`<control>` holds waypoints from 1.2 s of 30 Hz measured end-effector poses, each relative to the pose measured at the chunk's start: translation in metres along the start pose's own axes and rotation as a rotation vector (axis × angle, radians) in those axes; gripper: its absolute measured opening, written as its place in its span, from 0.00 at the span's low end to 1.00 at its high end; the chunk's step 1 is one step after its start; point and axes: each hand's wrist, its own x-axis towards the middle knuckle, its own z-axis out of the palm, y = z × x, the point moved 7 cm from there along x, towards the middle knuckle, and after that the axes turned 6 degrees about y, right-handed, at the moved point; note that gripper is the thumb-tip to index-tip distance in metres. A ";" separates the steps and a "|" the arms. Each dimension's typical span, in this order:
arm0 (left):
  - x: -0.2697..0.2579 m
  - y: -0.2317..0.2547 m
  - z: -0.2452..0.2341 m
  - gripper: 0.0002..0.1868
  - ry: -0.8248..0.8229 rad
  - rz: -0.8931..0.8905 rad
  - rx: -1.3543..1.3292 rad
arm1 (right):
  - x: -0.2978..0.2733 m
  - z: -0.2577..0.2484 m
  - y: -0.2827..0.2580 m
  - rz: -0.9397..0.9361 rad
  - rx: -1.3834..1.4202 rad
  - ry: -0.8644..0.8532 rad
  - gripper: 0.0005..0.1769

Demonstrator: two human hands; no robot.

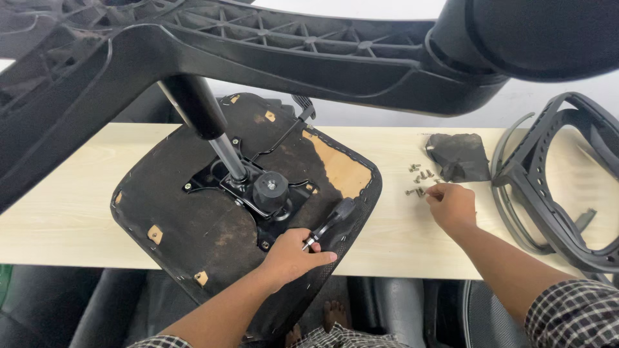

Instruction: The person attaches the base of an office chair to the seat using a screwdriver and screws. They align the metal bracket with the seat, insert screws, and tighten them to secure the base.

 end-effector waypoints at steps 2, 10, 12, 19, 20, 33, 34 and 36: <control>0.002 -0.001 0.000 0.20 0.011 0.011 -0.026 | 0.005 0.005 -0.003 -0.012 0.005 -0.025 0.12; 0.010 -0.011 0.005 0.19 0.014 0.002 -0.070 | 0.020 0.013 -0.027 -0.234 -0.044 -0.101 0.14; 0.011 -0.012 0.005 0.19 0.021 0.008 -0.073 | 0.025 0.015 -0.027 -0.239 -0.059 -0.106 0.15; 0.012 -0.014 0.006 0.19 0.070 -0.001 -0.021 | 0.032 0.021 -0.024 -0.213 -0.167 -0.216 0.17; 0.012 -0.013 0.006 0.19 0.078 0.013 -0.020 | 0.031 0.020 -0.028 -0.241 -0.195 -0.216 0.17; 0.009 -0.010 0.005 0.19 0.083 -0.003 -0.013 | 0.009 0.030 -0.071 -0.561 -0.358 -0.318 0.10; 0.008 -0.009 0.005 0.19 0.085 -0.001 -0.010 | 0.010 0.031 -0.070 -0.571 -0.355 -0.315 0.10; 0.008 -0.009 0.004 0.19 0.089 0.001 -0.005 | 0.008 0.033 -0.073 -0.599 -0.286 -0.293 0.08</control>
